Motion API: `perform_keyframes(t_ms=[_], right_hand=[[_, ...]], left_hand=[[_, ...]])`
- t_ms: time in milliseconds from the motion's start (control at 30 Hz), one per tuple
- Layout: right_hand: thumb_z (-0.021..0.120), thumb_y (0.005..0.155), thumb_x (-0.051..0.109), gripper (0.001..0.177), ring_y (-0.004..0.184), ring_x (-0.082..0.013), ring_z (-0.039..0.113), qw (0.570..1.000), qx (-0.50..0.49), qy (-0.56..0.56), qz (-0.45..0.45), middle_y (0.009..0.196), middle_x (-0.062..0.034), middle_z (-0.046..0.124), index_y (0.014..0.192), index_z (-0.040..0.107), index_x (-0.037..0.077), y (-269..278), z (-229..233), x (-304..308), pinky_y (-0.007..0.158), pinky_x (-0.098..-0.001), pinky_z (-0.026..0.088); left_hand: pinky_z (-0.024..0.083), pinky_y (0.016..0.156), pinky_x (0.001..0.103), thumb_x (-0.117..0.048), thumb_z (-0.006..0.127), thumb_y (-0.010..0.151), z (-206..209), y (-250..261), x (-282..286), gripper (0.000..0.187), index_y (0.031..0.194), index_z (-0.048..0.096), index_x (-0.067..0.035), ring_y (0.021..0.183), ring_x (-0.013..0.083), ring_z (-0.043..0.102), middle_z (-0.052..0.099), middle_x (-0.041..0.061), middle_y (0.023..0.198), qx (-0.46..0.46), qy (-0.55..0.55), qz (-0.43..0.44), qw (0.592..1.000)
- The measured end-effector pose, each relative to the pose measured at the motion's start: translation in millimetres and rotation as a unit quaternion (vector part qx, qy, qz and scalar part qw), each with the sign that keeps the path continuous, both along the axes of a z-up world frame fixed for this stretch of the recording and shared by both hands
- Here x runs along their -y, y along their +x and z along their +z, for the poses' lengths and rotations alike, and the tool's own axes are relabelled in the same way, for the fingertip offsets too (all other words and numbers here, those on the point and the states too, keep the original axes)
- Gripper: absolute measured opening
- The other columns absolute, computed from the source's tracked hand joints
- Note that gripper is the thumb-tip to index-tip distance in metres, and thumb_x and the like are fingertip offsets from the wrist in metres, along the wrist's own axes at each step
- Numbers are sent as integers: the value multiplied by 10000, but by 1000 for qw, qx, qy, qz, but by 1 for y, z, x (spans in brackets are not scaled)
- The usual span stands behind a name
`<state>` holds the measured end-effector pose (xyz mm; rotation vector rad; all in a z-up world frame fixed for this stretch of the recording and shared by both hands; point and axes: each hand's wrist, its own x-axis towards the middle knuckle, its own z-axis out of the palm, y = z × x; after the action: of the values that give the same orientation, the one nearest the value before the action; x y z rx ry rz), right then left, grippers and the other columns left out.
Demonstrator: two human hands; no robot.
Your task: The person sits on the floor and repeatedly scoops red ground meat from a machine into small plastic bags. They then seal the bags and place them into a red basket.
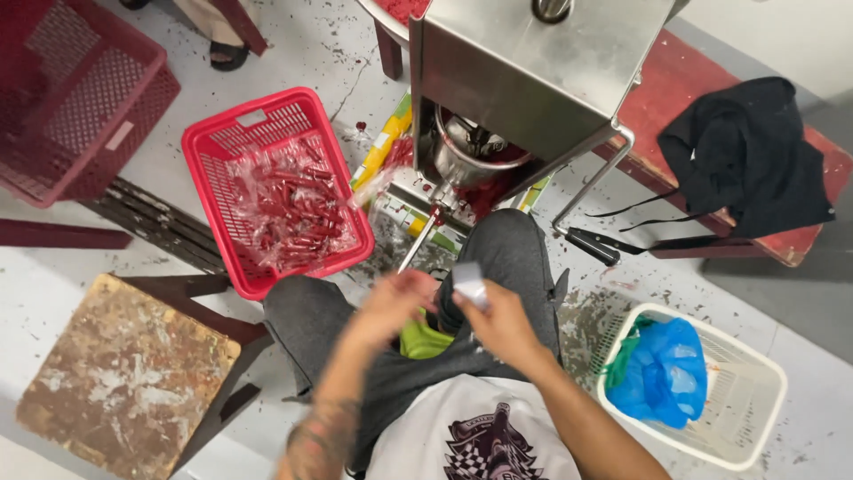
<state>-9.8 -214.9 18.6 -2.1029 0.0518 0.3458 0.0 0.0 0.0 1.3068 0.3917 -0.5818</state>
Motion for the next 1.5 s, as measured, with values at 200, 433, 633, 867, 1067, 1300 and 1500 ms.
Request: perform_keyframes(t_ms=[200,433,633,867,1067,1300,1500], right_hand=[[879,765,218,372,818,-405,721,991,51,30,121,843,-248,693,969,651,7,8,32,-6,670,-436,532],[789,899,146,110,778,-110,575,973,-90,212,5,787,-1,732,942,773,46,6,23,-4,670,-278,515],[816,848,132,151,724,-208,671,988,-30,123,91,783,-173,754,953,755,43,6,34,-2,675,-391,538],[820,881,208,176,682,-101,543,973,-142,168,-70,744,1,704,983,793,66,13,30,19,642,-239,426],[779,911,172,254,798,-123,589,974,-88,202,43,848,-52,758,1127,779,39,6,12,-3,736,-295,518],[440,1088,327,307,738,-165,519,950,14,89,298,857,-17,508,900,531,101,13,42,-19,683,-366,444],[758,847,79,131,686,-297,633,969,27,140,200,747,-130,627,937,669,46,8,29,-7,655,-424,504]], left_hand=[[581,579,212,-103,924,770,-36,-20,47,302,1002,747,-22,702,122,702,711,50,800,22,-68,182,981],[631,641,268,-33,827,847,-32,-21,43,368,1196,720,14,785,188,741,748,104,889,20,-142,207,968],[599,631,281,-242,925,786,-1,-21,14,374,1066,770,-47,761,161,726,759,101,865,4,43,130,991],[459,976,648,-582,871,723,-58,-58,-138,921,1329,563,39,1185,547,594,609,356,1262,-68,648,97,752],[495,918,518,-380,901,737,-117,-92,-147,611,1142,636,-7,1024,477,644,651,264,1023,-26,599,259,757],[639,653,318,-264,740,875,17,-58,18,382,1133,646,2,822,185,704,714,131,984,17,0,166,986],[633,558,277,-45,906,772,-13,-40,44,272,936,694,3,658,169,711,646,52,800,-11,-112,250,962]])
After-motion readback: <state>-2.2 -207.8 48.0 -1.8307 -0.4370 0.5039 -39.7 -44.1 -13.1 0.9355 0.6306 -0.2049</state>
